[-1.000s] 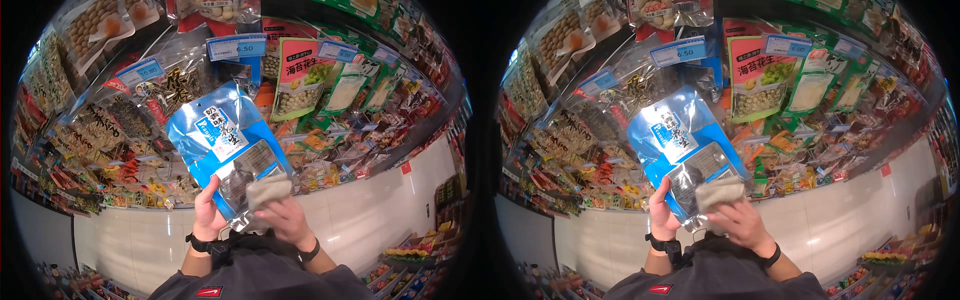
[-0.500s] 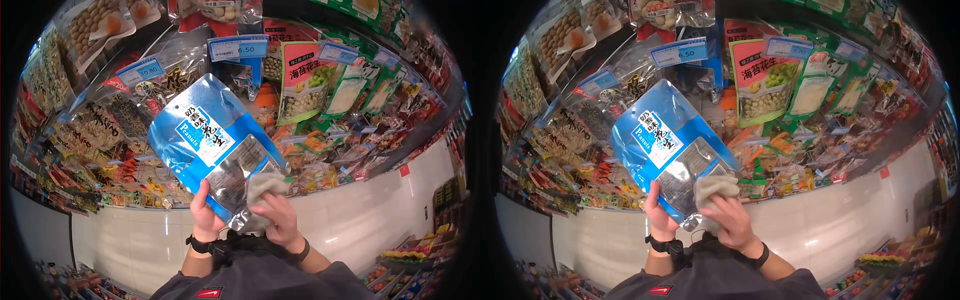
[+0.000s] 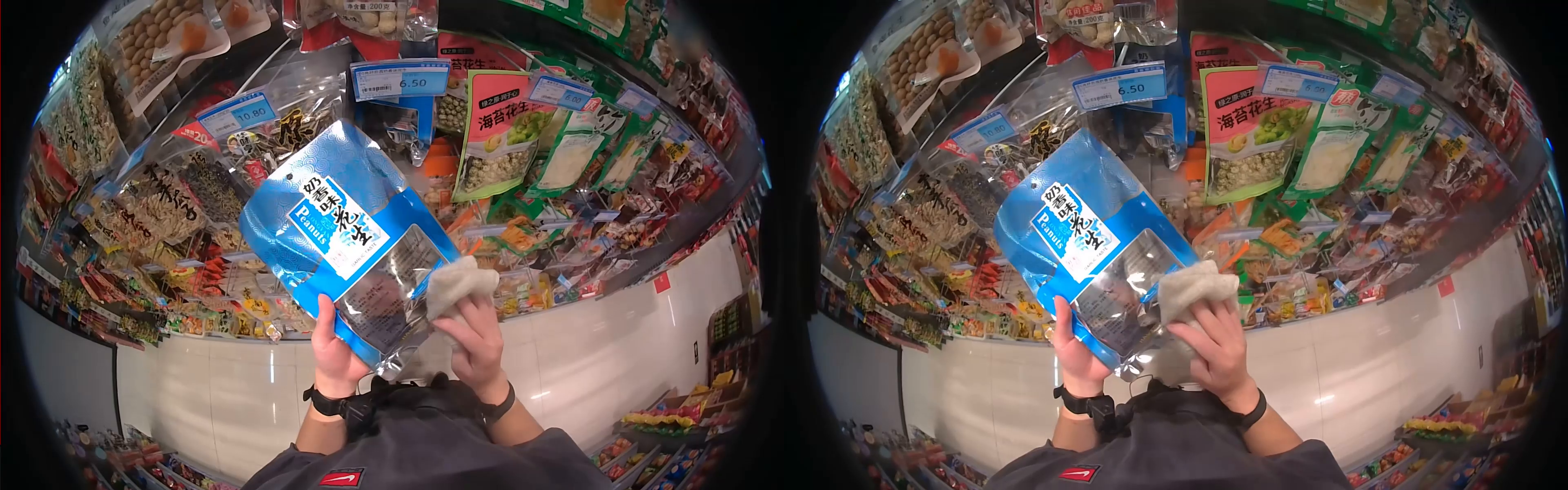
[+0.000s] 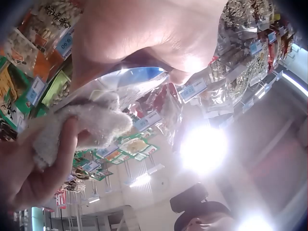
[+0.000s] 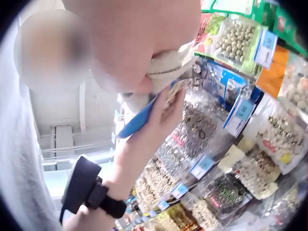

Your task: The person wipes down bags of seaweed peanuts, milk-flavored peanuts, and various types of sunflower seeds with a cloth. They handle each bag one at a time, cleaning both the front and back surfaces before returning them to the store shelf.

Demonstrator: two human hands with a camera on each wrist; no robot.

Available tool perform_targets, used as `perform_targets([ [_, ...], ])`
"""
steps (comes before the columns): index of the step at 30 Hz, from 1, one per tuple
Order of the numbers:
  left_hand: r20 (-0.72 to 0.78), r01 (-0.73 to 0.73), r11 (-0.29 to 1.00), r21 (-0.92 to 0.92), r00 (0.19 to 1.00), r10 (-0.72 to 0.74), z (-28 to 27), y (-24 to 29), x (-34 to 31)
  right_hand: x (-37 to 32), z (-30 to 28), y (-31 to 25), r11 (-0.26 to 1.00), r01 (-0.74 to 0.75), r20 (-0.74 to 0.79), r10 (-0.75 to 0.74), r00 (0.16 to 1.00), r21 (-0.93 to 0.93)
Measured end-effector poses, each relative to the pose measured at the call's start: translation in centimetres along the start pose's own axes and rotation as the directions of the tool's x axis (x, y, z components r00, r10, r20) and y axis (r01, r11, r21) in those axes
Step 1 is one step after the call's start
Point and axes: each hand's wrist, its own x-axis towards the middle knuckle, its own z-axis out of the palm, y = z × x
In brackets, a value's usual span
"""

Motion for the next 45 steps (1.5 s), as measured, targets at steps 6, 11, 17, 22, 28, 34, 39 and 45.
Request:
perform_targets([
  [6,-0.010,0.073,0.997,0.036,0.997,-0.073,0.2,-0.9,0.5,-0.4,1.7,-2.5,0.943,0.254,0.159,-0.290,0.944,0.216],
  [11,0.118,0.059,0.995,0.076,0.991,-0.068,-0.4,-1.0,0.0,0.2,0.0,0.8,0.965,-0.219,-0.088,0.233,0.969,0.141],
  [17,0.084,0.263,0.903,0.339,0.948,-0.307,-0.5,0.3,-0.2,0.4,0.9,-3.4,0.952,0.179,0.207,-0.233,0.950,0.248],
  [22,-0.078,0.074,0.954,0.290,0.995,-0.054,1.2,-0.4,-0.2,1.2,0.2,-1.6,0.987,0.116,0.159,-0.133,0.978,0.112],
  [28,-0.003,0.061,0.952,0.301,0.998,-0.063,-0.1,-0.6,-1.0,1.1,0.1,-2.5,0.979,0.049,0.134,-0.077,0.988,0.197],
  [34,-0.066,0.041,0.945,0.325,0.998,-0.021,-0.5,-0.4,-0.8,1.5,-0.5,-1.5,0.969,0.077,0.199,-0.125,0.972,0.235],
  [39,-0.026,0.173,0.645,0.744,0.973,-0.231,2.9,0.7,-1.4,1.5,-0.1,-0.7,0.744,-0.342,0.045,0.388,0.921,0.574],
  [45,0.063,0.039,0.457,0.888,0.976,-0.206,-1.0,-0.8,-1.8,3.1,-1.3,-2.0,0.899,0.085,0.283,-0.224,0.933,0.430],
])
